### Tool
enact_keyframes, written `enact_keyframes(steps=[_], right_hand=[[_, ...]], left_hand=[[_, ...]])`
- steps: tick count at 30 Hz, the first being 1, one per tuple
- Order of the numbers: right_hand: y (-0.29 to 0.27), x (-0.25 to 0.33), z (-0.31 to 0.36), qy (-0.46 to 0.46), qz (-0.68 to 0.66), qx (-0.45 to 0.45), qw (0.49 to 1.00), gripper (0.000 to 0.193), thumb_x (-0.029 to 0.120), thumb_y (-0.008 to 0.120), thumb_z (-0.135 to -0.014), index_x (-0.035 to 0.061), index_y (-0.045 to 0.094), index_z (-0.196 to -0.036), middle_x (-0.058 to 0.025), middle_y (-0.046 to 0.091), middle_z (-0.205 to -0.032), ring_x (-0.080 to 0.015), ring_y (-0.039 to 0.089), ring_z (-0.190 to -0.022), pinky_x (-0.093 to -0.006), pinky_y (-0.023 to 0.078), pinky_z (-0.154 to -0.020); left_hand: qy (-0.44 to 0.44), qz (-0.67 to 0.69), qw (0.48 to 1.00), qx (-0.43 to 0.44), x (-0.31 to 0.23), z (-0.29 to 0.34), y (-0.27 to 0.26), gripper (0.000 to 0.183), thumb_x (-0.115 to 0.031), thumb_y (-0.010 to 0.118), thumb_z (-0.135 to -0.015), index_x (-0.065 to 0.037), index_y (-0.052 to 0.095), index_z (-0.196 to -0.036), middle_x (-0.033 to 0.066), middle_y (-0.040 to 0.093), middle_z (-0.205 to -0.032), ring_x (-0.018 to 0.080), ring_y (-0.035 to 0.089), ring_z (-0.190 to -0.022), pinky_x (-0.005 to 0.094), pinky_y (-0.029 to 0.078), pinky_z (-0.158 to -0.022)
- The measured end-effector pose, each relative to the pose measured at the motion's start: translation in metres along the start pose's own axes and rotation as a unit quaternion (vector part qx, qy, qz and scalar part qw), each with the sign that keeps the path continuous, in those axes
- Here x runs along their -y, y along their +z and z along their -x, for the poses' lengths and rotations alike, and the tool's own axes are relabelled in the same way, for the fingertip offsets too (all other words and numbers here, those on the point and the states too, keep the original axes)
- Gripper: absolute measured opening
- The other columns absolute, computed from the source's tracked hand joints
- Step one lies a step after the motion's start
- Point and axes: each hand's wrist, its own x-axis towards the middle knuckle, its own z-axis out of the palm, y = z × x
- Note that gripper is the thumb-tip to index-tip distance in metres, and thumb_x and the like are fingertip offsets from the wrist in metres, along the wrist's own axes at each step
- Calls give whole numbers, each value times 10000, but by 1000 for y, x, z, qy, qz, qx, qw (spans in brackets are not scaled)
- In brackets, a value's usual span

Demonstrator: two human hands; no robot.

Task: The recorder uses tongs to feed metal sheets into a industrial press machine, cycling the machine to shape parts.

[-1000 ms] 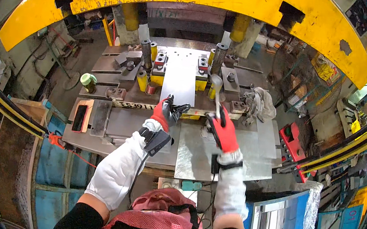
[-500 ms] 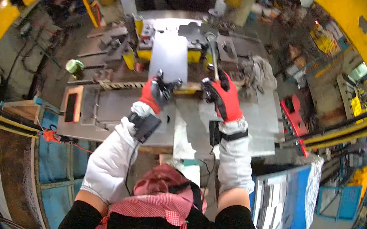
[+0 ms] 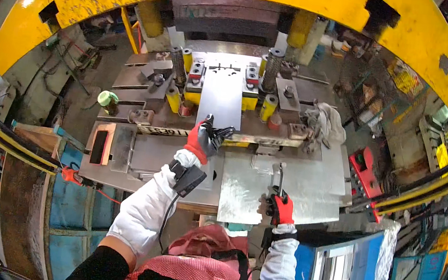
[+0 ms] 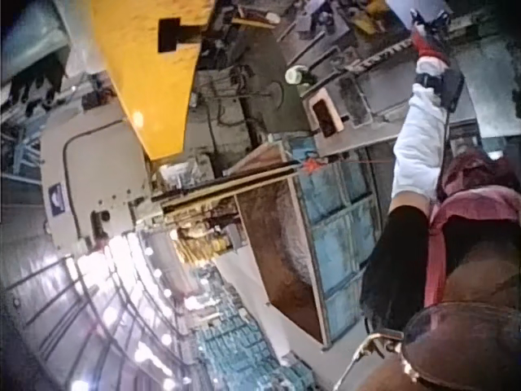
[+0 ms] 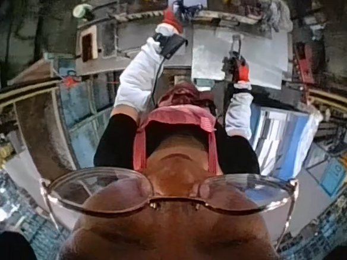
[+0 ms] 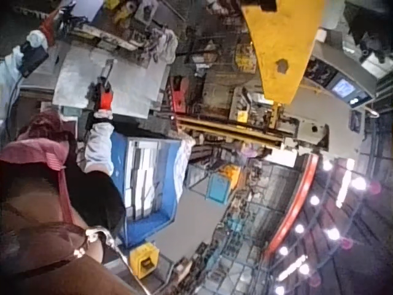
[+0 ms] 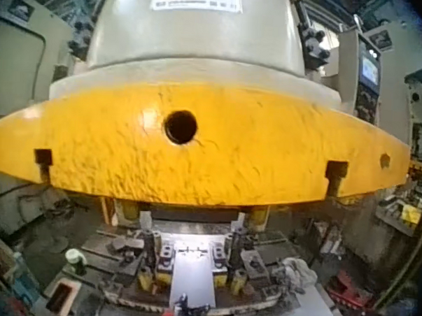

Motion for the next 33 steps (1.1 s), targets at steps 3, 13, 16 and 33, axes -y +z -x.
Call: enact_keyframes(steps=[3, 13, 16, 33], right_hand=[[-1, -10, -6, -58, -27, -37, 997, 361, 110, 491, -838, 77, 463, -1196, -117, 581, -698, -164, 519, -472, -279, 424, -397], [-32, -26, -12, -101, -207, -91, 969, 444, 190, 540, -830, 89, 398, -1239, -137, 559, -709, -188, 474, -439, -325, 412, -408], [-37, -27, -15, -87, -211, -85, 970, 460, 230, 550, -824, 117, 402, -1245, -131, 551, -705, -195, 481, -456, -340, 427, -424], [-24, -24, -12, -65, -182, -129, 973, 425, 263, 573, -822, 143, 445, -1209, -104, 563, -703, -206, 524, -507, -367, 474, -443]], left_hand=[[-18, 2, 1000, -18, -14, -24, -4, 406, -260, 458, -896, 51, 405, -1153, 248, 543, -1033, 431, 579, -852, 458, 517, -756], [0, 51, 998, -31, -17, -62, 10, 389, -224, 394, -912, 30, 383, -1205, 257, 491, -1138, 421, 527, -990, 538, 485, -815], [22, -19, 997, -74, -16, -58, 20, 392, -218, 401, -909, 31, 379, -1211, 241, 493, -1146, 410, 528, -995, 533, 482, -825], [170, -659, 718, -142, -47, 271, -126, 444, -267, 506, -871, -86, 432, -1269, 135, 524, -1192, 285, 503, -1090, 399, 412, -902]])
